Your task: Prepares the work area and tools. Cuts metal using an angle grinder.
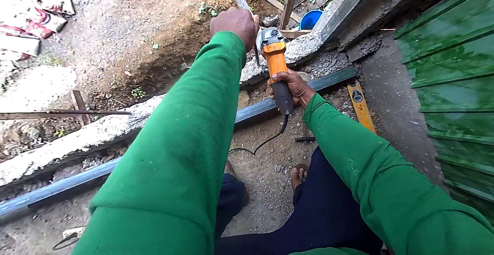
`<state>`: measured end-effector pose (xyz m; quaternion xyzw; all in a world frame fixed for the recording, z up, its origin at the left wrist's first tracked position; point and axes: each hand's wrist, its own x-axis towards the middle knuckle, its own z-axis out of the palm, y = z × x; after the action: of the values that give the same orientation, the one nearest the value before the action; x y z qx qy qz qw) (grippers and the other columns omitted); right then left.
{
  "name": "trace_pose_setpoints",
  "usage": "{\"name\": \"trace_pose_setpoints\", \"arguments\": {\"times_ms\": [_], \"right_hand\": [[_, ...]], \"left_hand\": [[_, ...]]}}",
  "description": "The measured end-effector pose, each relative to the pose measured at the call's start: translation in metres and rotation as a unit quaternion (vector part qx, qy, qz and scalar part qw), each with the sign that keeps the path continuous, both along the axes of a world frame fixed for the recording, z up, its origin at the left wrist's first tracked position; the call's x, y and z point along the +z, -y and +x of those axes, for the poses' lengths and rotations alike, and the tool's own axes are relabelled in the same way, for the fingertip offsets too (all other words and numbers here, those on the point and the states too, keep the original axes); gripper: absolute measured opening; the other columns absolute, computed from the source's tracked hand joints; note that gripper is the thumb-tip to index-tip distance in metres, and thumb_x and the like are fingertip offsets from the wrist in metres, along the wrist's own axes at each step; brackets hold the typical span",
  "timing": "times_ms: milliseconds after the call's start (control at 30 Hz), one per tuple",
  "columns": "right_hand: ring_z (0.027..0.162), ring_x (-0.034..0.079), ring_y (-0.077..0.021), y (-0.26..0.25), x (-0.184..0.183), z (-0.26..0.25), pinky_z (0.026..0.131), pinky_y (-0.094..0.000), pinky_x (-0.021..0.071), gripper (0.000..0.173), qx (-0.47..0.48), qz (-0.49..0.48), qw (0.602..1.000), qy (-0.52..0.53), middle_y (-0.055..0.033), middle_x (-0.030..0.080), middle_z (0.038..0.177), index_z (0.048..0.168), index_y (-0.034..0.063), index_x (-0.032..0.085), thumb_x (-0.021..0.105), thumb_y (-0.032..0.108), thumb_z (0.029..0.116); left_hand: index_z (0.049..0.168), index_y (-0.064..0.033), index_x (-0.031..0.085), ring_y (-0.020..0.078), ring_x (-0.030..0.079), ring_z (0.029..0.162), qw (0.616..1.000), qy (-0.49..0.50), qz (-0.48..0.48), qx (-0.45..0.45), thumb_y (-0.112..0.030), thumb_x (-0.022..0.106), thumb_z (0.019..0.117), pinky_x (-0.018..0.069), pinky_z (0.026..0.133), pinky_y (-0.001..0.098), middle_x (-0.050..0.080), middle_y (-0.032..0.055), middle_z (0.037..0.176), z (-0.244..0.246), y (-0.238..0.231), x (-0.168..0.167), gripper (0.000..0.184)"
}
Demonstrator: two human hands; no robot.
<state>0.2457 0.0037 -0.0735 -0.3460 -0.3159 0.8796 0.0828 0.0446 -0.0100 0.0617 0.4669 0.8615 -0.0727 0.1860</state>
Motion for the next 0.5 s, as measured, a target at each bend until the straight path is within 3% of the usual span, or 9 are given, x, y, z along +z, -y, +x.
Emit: {"name": "trace_pose_setpoints", "arguments": {"times_ms": [167, 400, 500], "right_hand": [[0.063, 0.069, -0.0292, 0.001, 0.001, -0.001, 0.057, -0.0442, 0.0619, 0.045, -0.013, 0.017, 1.000, 0.008, -0.0176, 0.067, 0.087, 0.136, 0.0089, 0.041, 0.060, 0.018, 0.0957], [0.065, 0.069, -0.0287, -0.004, -0.014, 0.015, 0.059, -0.0452, 0.0622, 0.051, -0.077, 0.032, 0.997, -0.004, -0.0156, 0.067, 0.087, 0.136, 0.0094, 0.042, 0.064, 0.021, 0.0916], [0.065, 0.069, -0.0289, 0.004, -0.020, 0.034, 0.060, -0.0456, 0.0626, 0.052, -0.100, 0.040, 0.994, 0.001, -0.0158, 0.068, 0.087, 0.137, 0.0093, 0.043, 0.065, 0.020, 0.0908]], "left_hand": [[0.108, -0.0053, 0.067, 0.0454, 0.066, 0.114, 1.000, -0.010, -0.022, -0.016, -0.049, 0.025, 0.1090, 0.0490, 0.083, 0.0716, 0.069, 0.0245, 0.116, -0.002, -0.003, 0.001, 0.061], [0.105, -0.0039, 0.066, 0.0456, 0.066, 0.113, 0.999, -0.010, -0.003, -0.040, -0.048, 0.025, 0.1092, 0.0486, 0.083, 0.0726, 0.069, 0.0251, 0.113, -0.004, -0.001, -0.002, 0.061], [0.101, -0.0013, 0.066, 0.0459, 0.067, 0.104, 0.996, 0.033, 0.025, -0.077, -0.050, 0.026, 0.1098, 0.0475, 0.084, 0.0729, 0.068, 0.0260, 0.104, -0.016, 0.000, -0.006, 0.064]]}}
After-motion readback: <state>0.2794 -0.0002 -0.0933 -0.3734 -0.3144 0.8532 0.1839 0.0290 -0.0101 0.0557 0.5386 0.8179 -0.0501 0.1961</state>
